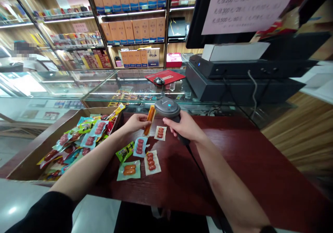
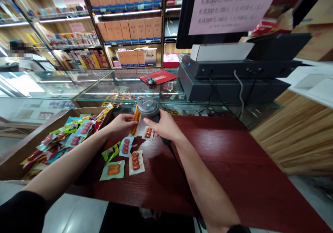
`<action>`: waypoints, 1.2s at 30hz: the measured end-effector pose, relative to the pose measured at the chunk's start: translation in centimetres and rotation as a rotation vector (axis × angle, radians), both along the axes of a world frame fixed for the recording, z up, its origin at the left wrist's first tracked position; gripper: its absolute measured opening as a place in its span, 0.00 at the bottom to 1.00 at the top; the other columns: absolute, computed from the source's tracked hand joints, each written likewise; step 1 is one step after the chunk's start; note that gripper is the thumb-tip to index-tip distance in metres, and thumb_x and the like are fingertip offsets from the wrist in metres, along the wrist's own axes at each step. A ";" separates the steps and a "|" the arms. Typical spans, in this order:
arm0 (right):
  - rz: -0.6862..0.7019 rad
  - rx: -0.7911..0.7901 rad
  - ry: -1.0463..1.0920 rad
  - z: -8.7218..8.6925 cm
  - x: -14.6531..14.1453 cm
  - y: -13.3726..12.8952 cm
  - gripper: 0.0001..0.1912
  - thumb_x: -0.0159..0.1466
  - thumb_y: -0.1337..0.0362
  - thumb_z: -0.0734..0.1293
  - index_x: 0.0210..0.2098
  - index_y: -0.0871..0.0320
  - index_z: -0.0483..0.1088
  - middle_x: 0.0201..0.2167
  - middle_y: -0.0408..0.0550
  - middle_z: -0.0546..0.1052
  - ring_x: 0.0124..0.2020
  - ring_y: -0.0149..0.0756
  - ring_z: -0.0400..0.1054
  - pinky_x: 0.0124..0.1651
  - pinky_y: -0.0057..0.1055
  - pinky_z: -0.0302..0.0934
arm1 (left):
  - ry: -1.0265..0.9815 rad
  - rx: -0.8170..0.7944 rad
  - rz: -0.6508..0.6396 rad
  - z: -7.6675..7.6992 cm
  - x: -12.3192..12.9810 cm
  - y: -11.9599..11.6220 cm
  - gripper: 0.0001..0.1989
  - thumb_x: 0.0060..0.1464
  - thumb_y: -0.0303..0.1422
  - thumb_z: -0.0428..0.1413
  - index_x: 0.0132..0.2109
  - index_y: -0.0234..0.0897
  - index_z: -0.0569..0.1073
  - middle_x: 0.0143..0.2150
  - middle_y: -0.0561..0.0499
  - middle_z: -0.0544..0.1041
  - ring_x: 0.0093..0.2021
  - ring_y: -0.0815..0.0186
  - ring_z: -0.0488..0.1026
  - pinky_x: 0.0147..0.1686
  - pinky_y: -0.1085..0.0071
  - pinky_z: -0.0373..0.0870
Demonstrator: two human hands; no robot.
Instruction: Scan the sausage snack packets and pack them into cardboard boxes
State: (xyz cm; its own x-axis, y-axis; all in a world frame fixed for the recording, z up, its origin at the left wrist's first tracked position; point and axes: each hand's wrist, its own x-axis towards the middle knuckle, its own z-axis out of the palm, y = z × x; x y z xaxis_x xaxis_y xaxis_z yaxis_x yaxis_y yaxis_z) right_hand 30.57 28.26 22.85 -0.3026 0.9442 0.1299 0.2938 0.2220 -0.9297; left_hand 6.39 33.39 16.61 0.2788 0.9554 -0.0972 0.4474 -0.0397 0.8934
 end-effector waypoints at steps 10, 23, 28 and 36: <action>-0.013 -0.003 -0.021 -0.1 0.3 0.3 0.13 0.62 0.55 0.70 0.33 0.55 0.64 0.17 0.39 0.70 0.14 0.30 0.64 0.19 0.29 0.59 | -0.662 -0.285 0.187 1.8 -1.5 0.2 0.20 0.43 0.35 0.71 0.43 0.35 0.76 0.41 0.47 0.81 0.37 0.63 0.80 0.37 0.63 0.80; 0.009 -0.026 -0.044 -0.6 -0.6 0.1 0.14 0.61 0.54 0.70 0.32 0.55 0.64 0.16 0.39 0.70 0.13 0.30 0.63 0.18 0.28 0.59 | 0.091 0.133 0.227 0.8 -2.0 0.1 0.12 0.47 0.39 0.65 0.36 0.38 0.74 0.33 0.48 0.79 0.36 0.60 0.77 0.39 0.65 0.73; 0.009 -0.014 -0.063 -0.6 -0.8 0.0 0.12 0.62 0.56 0.70 0.32 0.55 0.63 0.16 0.39 0.71 0.13 0.31 0.64 0.19 0.28 0.60 | 0.710 0.272 0.143 -0.4 -1.8 -0.4 0.08 0.45 0.36 0.63 0.33 0.38 0.78 0.34 0.43 0.81 0.36 0.55 0.77 0.38 0.65 0.69; 0.019 0.003 -0.057 -0.5 -0.5 0.0 0.13 0.62 0.55 0.70 0.31 0.55 0.65 0.16 0.40 0.72 0.13 0.31 0.65 0.18 0.27 0.60 | 0.665 0.222 -0.027 -0.1 -1.9 -0.1 0.09 0.50 0.35 0.61 0.38 0.38 0.81 0.35 0.42 0.81 0.37 0.57 0.77 0.40 0.67 0.68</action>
